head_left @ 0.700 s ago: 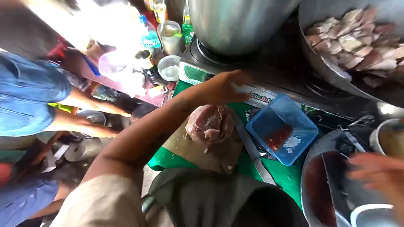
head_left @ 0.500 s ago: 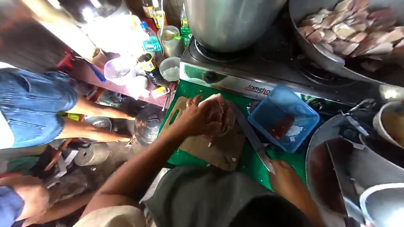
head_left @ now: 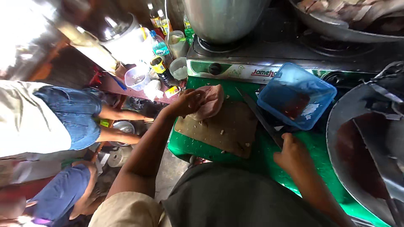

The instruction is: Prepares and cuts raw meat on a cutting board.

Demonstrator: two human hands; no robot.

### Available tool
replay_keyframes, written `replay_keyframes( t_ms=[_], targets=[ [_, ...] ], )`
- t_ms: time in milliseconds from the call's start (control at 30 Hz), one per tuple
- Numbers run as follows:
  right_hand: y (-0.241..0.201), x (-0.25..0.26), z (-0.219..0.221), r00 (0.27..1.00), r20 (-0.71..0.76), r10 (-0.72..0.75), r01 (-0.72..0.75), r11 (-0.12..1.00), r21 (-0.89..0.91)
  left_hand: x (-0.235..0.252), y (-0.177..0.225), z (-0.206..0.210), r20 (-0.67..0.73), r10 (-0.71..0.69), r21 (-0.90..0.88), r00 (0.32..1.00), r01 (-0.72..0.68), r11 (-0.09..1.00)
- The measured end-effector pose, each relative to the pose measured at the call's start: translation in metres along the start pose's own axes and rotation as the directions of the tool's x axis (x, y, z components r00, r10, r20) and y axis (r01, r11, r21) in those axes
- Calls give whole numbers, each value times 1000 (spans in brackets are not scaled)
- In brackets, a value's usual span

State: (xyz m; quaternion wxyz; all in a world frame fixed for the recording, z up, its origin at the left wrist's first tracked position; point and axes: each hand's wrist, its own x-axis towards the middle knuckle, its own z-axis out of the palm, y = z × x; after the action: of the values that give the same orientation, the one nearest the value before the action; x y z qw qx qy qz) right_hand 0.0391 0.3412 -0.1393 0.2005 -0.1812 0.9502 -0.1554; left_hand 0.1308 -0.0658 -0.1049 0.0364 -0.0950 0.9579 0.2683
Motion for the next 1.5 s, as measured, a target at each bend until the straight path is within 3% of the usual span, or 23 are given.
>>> replay_keyframes(
  t_ms=[67, 133, 267, 367, 433, 533, 733, 833, 967, 1167, 1233, 1367, 1500],
  targets=[
    [2, -2, 5, 1000, -9, -8, 9, 999, 35, -4, -3, -12, 53, 13, -35, 998, -11, 999],
    [7, -5, 7, 999, -18, -39, 41, 994, 101, -10, 20, -18, 109, -66, -52, 992, 71, 996],
    [2, -19, -1, 990, -15, -138, 138, 958, 250, -7, 62, -10, 55, -223, -18, 973, 224, 974],
    [-9, -26, -7, 982, 50, -184, 153, 916, 370, -3, 93, -11, 85, -259, 25, 962, 258, 966],
    [-16, -27, -9, 974, 143, -176, 95, 890, 446, 5, 88, -5, 105, -243, 53, 964, 238, 970],
    [-22, -30, -7, 963, 228, -146, 3, 847, 531, 23, 37, 6, 62, -196, 97, 979, 189, 977],
    [-20, -49, -7, 933, 314, -178, -66, 771, 633, -1, 11, -18, 105, -288, -296, 952, 306, 905],
    [-20, -47, 0, 921, 328, -212, -54, 763, 644, -1, 24, -17, 122, -319, -371, 940, 342, 864],
    [-31, -45, 5, 909, 375, -183, -108, 765, 635, 0, 66, -26, 186, -391, -274, 901, 430, 860],
    [-50, -45, 18, 911, 375, -172, -123, 755, 644, -6, 40, -6, 54, -197, -66, 979, 200, 977],
    [-63, -49, 19, 910, 381, -163, -134, 753, 644, -6, 50, -3, 50, -226, -17, 973, 227, 974],
    [-94, -49, 26, 886, 450, -108, -214, 767, 605, -10, 38, 14, -51, -153, 93, 987, 157, 983],
    [-120, -62, 40, 922, 371, -112, -186, 710, 679, -14, 32, 24, -102, -95, 101, 990, 106, 989]
  ],
)
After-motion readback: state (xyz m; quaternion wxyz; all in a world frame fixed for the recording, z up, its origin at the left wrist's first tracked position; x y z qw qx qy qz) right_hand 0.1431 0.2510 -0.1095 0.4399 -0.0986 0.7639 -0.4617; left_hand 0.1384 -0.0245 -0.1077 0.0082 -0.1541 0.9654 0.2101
